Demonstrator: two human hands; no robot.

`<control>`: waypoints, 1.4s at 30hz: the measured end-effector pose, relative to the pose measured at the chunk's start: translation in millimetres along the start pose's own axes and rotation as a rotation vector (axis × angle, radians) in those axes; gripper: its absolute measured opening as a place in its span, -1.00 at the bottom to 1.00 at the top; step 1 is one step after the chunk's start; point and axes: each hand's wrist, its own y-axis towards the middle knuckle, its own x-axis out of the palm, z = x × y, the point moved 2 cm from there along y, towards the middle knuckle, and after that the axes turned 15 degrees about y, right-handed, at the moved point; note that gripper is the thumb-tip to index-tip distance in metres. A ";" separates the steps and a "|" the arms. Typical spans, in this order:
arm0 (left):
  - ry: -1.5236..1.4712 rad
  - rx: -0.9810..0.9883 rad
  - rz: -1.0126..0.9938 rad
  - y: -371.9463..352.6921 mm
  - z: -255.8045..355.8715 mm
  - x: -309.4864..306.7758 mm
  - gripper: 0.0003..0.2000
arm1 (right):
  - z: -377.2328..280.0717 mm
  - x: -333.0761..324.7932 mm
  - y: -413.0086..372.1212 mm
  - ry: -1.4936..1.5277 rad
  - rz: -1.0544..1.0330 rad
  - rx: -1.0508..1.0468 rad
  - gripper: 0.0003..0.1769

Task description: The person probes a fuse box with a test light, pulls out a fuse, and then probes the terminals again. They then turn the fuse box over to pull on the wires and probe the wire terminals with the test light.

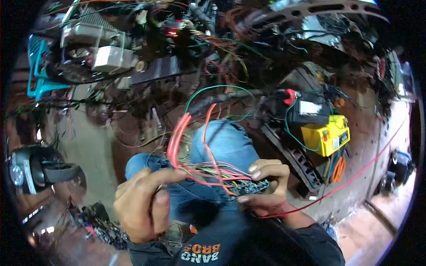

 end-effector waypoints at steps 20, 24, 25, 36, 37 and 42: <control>-0.373 -0.296 0.140 -35.3 -5.5 8.0 -0.65 | -2.2 5.7 4.0 -0.065 0.067 -0.042 -0.60; -0.376 -0.002 -0.011 -16.9 -3.4 3.0 -0.69 | -6.3 -0.8 2.8 -0.157 0.058 -0.064 -0.55; -0.366 0.070 -0.076 -11.5 -2.4 -0.6 -0.67 | -6.5 0.1 1.2 -0.180 0.071 -0.063 -0.54; 0.123 0.402 -0.294 15.3 40.2 3.8 -0.72 | -8.9 2.0 -5.3 -0.297 0.108 -0.063 -0.33; 0.151 0.403 -0.275 16.8 43.2 8.6 -0.71 | -8.9 1.6 -4.9 -0.289 0.099 -0.062 -0.32; 0.297 0.529 -0.316 19.0 41.1 21.2 -0.66 | -1.5 6.0 -12.7 -0.188 0.201 -0.019 -0.37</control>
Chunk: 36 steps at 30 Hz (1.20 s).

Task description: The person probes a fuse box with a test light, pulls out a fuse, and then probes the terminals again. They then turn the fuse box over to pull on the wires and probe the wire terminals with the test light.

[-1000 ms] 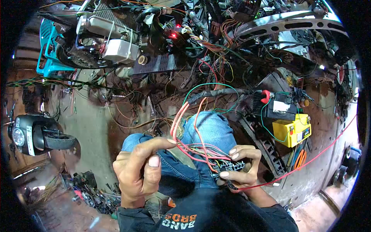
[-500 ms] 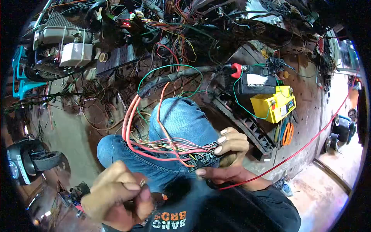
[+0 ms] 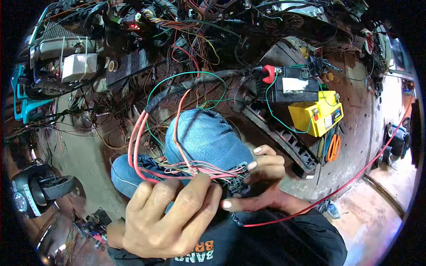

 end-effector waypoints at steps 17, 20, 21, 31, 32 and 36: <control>0.060 0.002 0.052 -4.1 -1.0 13.6 -0.69 | -6.0 -4.4 5.6 -0.010 -0.093 -0.021 -0.47; 0.053 0.015 0.034 -3.8 0.2 13.6 -0.68 | -5.4 -4.2 6.1 -0.001 -0.090 -0.026 -0.47; 0.052 -0.005 0.017 -3.3 0.9 12.4 -0.70 | -5.4 -3.4 5.6 0.002 -0.081 -0.014 -0.47; 0.067 -0.011 -0.065 3.9 7.0 6.7 -0.73 | -2.7 -1.9 5.7 0.041 -0.061 -0.009 -0.42; 0.041 0.004 -0.059 4.2 7.0 7.3 -0.73 | -2.5 -2.7 6.6 0.040 -0.074 -0.026 -0.43; 0.027 0.049 -0.058 5.9 6.5 8.6 -0.69 | -1.7 -4.2 6.1 0.047 -0.089 -0.011 -0.45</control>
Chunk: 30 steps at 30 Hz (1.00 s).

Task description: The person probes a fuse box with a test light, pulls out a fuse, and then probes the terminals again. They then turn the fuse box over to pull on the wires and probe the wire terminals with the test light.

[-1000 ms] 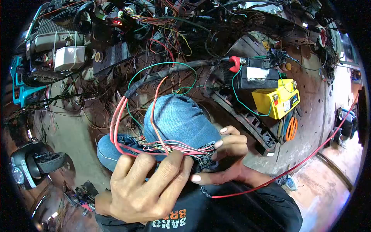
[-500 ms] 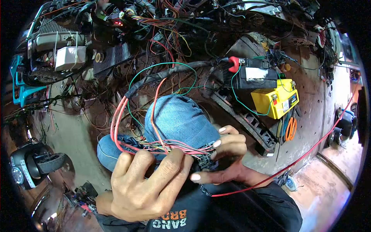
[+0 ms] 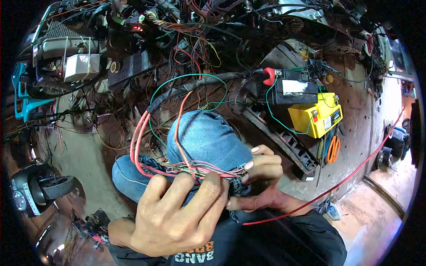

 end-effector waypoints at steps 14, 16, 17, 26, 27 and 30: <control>-0.035 0.070 -0.026 3.5 -3.1 4.4 -0.66 | 5.1 2.0 -4.1 0.023 0.047 0.014 -0.50; -0.039 0.079 -0.040 4.2 -3.0 3.7 -0.66 | 5.6 2.7 -4.8 -0.011 0.043 -0.027 -0.52; -0.041 0.084 -0.046 4.5 -3.0 3.5 -0.66 | 5.7 3.0 -4.9 -0.024 0.042 -0.049 -0.52; -0.035 0.050 -0.022 3.3 -4.9 1.4 -0.66 | 1.2 2.3 2.7 -0.060 0.015 -0.090 -0.58; -0.029 0.050 -0.025 3.3 -4.5 1.5 -0.67 | 0.6 0.9 3.6 -0.061 0.004 -0.091 -0.58; -0.023 0.052 -0.056 4.1 -2.7 1.0 -0.68 | -1.5 0.5 3.1 -0.058 -0.007 -0.054 -0.59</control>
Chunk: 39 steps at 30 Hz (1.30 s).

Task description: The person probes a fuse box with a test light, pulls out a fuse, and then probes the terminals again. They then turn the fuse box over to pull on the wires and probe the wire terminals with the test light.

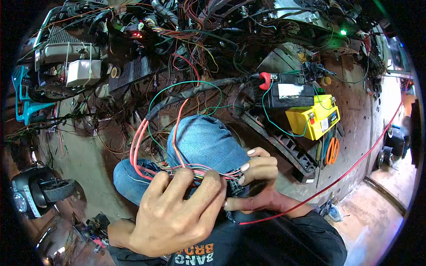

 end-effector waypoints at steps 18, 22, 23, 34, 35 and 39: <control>0.024 0.013 -0.004 -0.1 -1.1 -0.2 -0.67 | 2.9 2.0 -2.1 0.006 0.003 -0.008 -0.58; -0.004 -0.009 -0.012 0.9 -3.3 -3.8 -0.66 | 1.0 -1.5 2.2 -0.018 -0.044 -0.022 -0.58; 0.001 -0.001 -0.011 1.2 -3.2 -2.9 -0.68 | 1.1 -1.7 1.8 -0.015 -0.043 -0.011 -0.58; 0.026 0.014 -0.010 -0.1 -0.2 0.4 -0.66 | 0.7 1.3 0.1 -0.016 -0.018 0.011 -0.54; 0.019 0.010 -0.003 -0.2 -0.5 0.0 -0.66 | 0.8 0.9 0.1 -0.015 -0.023 0.009 -0.55; 0.007 0.007 0.000 -0.7 -0.9 -0.8 -0.66 | 1.8 1.0 -0.3 0.012 -0.018 0.027 -0.57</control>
